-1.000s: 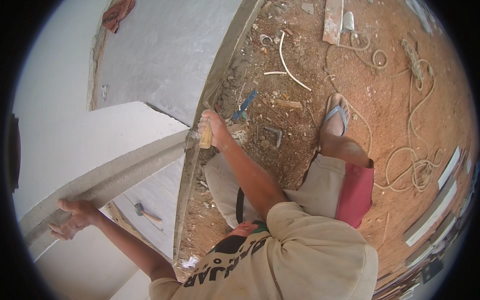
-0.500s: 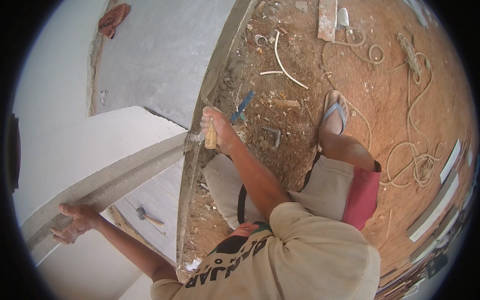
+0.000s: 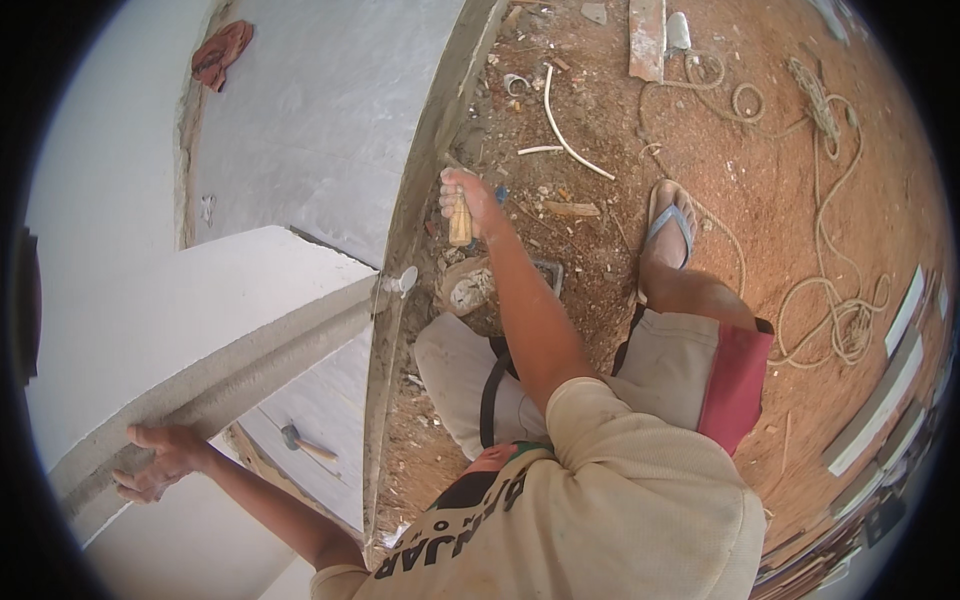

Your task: The person scoops cement from a bucket using a trowel and applies it to the edge of a concrete structure. They smooth the cement along the edge with the trowel and their hands, working on a construction site with visible debris and tools.

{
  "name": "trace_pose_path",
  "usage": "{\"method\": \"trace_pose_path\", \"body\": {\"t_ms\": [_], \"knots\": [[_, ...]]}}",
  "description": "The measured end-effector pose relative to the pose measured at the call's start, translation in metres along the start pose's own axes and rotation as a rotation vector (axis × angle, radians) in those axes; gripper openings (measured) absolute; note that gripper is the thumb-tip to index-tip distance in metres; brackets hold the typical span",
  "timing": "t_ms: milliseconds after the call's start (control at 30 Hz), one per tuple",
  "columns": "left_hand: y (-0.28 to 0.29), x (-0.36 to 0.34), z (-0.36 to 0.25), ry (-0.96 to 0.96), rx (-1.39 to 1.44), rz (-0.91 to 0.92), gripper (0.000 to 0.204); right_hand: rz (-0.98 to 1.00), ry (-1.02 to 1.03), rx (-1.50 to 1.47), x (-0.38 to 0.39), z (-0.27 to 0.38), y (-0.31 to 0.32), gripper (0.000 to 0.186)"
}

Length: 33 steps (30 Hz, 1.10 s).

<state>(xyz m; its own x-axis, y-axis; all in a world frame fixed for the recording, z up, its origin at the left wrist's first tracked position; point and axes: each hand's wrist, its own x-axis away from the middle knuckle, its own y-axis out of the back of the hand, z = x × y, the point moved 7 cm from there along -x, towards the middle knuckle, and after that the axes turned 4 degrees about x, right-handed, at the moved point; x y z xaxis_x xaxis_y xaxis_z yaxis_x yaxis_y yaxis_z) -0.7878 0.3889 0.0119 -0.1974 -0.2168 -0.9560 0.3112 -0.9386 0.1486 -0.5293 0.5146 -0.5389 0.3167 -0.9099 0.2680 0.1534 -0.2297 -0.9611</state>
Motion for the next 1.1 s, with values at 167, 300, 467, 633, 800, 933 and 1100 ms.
{"method": "trace_pose_path", "body": {"t_ms": [167,300,467,633,800,933,1100], "knots": [[0.000,0.000,-0.004,-0.001,0.033,-0.018,0.076,-0.291,0.075,0.337,-0.023,0.000,0.004,0.011],[0.001,0.000,-0.001,-0.042,-0.008,-0.031,0.075,-0.376,0.109,0.486,-0.019,-0.014,-0.011,0.010],[-0.001,0.001,0.000,-0.038,0.033,-0.036,0.076,-0.365,0.106,0.543,0.006,-0.052,-0.031,0.014],[0.000,0.001,0.001,-0.043,0.040,-0.025,0.079,-0.344,0.053,0.488,0.036,-0.085,-0.036,0.016],[0.000,0.000,-0.001,-0.038,-0.006,-0.024,0.079,-0.360,0.036,0.118,0.039,-0.084,0.017,0.009],[0.001,0.000,-0.002,-0.096,-0.001,-0.047,0.077,-0.238,-0.108,-0.062,0.035,-0.097,0.019,0.006],[0.002,0.001,-0.005,-0.054,0.018,-0.059,0.075,-0.149,-0.166,-0.167,0.023,-0.092,0.005,0.006]]}}
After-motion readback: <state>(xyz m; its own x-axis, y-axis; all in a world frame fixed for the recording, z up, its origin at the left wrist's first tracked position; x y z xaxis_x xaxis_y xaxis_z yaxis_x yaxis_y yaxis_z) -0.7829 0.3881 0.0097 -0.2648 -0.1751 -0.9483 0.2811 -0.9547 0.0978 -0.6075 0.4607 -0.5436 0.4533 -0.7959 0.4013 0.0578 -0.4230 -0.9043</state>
